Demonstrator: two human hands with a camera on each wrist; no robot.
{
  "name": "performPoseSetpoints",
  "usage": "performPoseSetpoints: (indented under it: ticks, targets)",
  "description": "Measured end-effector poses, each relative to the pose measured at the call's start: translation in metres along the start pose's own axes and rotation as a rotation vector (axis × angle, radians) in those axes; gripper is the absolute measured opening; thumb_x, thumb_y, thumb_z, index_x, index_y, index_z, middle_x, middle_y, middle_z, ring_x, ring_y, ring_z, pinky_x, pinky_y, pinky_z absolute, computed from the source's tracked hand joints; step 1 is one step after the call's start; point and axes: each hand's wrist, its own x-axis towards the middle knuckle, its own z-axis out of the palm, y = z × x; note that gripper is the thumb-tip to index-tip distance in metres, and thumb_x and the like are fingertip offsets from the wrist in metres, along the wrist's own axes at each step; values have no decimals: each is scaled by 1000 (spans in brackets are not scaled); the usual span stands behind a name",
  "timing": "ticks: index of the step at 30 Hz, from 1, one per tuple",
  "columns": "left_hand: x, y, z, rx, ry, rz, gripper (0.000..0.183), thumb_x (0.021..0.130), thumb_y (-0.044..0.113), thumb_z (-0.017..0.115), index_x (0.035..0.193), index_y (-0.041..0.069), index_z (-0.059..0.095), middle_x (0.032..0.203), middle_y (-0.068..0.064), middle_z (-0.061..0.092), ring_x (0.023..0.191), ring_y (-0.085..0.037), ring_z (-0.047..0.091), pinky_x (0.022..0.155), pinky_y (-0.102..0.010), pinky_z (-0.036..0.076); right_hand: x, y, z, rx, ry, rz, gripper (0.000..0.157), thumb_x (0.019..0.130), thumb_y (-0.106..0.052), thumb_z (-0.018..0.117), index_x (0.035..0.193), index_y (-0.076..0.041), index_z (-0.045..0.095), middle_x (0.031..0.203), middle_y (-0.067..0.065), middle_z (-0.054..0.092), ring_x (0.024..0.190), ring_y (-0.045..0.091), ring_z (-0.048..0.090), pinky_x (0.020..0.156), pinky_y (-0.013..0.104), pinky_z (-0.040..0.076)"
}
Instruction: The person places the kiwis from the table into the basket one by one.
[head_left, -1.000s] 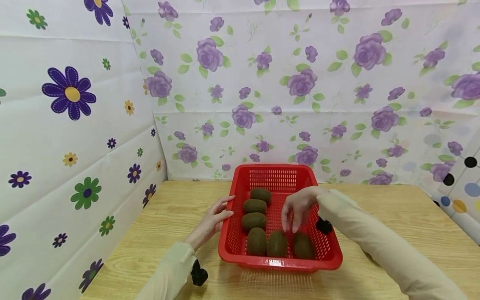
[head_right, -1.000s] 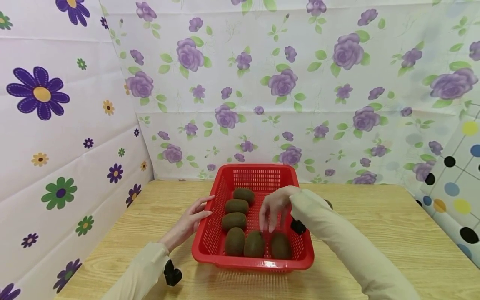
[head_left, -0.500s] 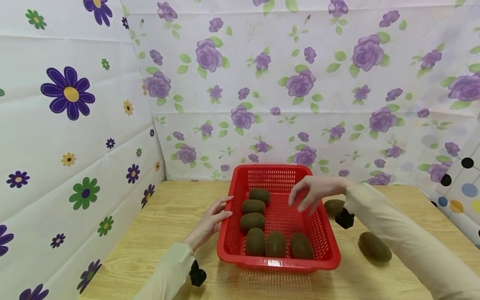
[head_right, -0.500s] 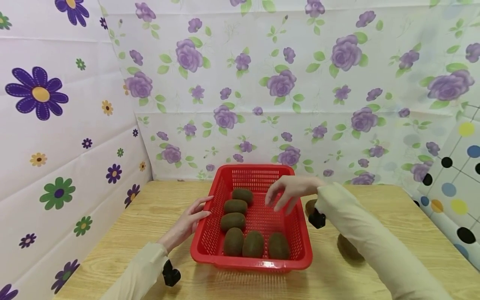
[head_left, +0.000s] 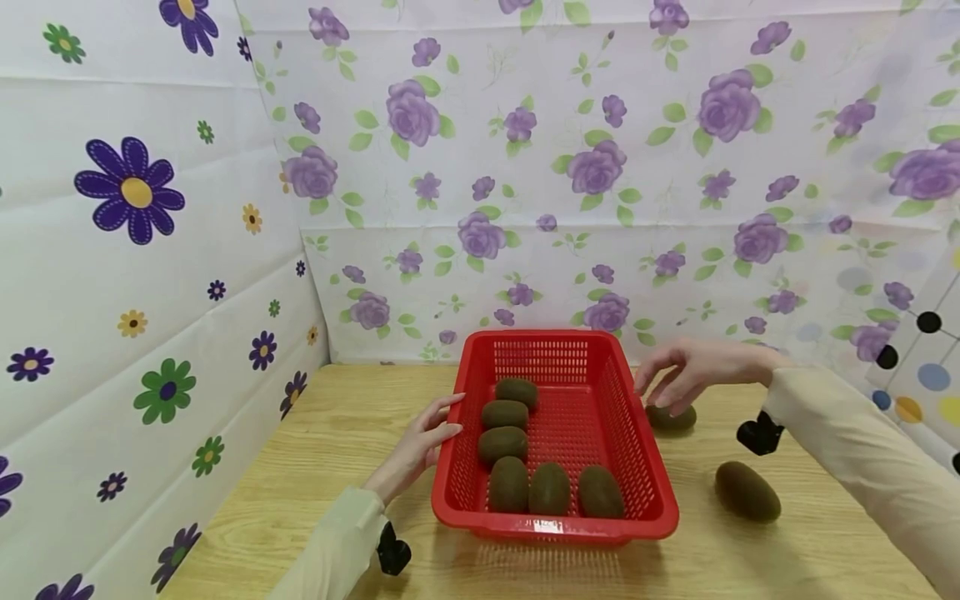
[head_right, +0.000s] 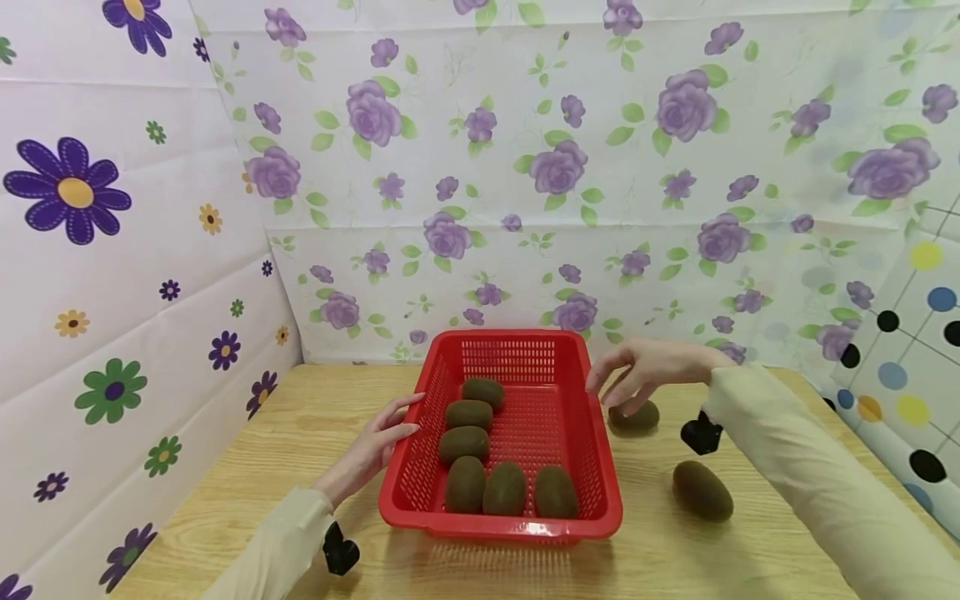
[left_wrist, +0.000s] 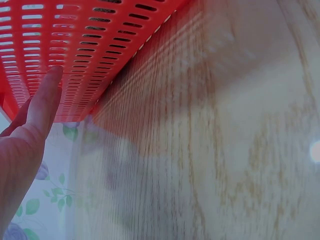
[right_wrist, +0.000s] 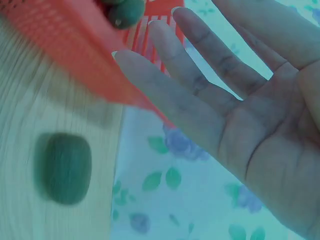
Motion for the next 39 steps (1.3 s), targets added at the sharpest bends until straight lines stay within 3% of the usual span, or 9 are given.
performPoseSetpoints:
  ticks: [6, 13, 19, 23, 29, 39]
  targets:
    - [0, -1, 0, 2, 2, 0, 50, 91, 6, 51, 138, 10, 35, 132, -23, 34, 110, -44, 44, 76, -46, 48, -25, 24, -9, -19, 23, 16, 28, 85, -5, 61, 112, 1, 58, 112, 20, 54, 103, 36, 52, 77, 45, 49]
    - [0, 1, -1, -4, -7, -14, 50, 92, 4, 48, 139, 8, 32, 134, -23, 32, 112, -44, 42, 77, -46, 48, -57, 59, -12, 43, 15, 64, 30, 89, -4, 56, 118, 0, 54, 118, 20, 50, 108, 33, 49, 80, 44, 47]
    - [-6, 14, 5, 27, -33, -24, 51, 92, 3, 46, 140, 5, 27, 136, -25, 28, 116, -44, 37, 81, -47, 45, -79, 84, -10, 97, 1, 62, 32, 89, -2, 54, 121, 2, 51, 123, 21, 46, 109, 37, 47, 77, 48, 47]
    - [-9, 20, 9, 43, -38, -25, 52, 93, 4, 46, 140, 4, 27, 137, -25, 28, 117, -45, 35, 82, -47, 44, -86, 98, -10, 128, -35, 49, 33, 89, 1, 52, 122, 4, 49, 123, 20, 45, 106, 32, 50, 76, 50, 47]
    - [-10, 22, 10, 41, -48, -29, 52, 93, 4, 45, 141, 4, 25, 138, -26, 24, 118, -46, 33, 83, -46, 44, -94, 114, -8, 179, -67, 87, 37, 89, 3, 50, 126, 7, 43, 125, 19, 43, 109, 36, 46, 77, 51, 46]
    - [-10, 23, 10, 56, -49, -41, 52, 93, 6, 46, 141, 6, 25, 138, -27, 23, 118, -44, 34, 83, -45, 44, -96, 132, 5, 241, -43, 146, 46, 88, 2, 53, 132, 3, 37, 131, 25, 30, 111, 37, 43, 79, 52, 45]
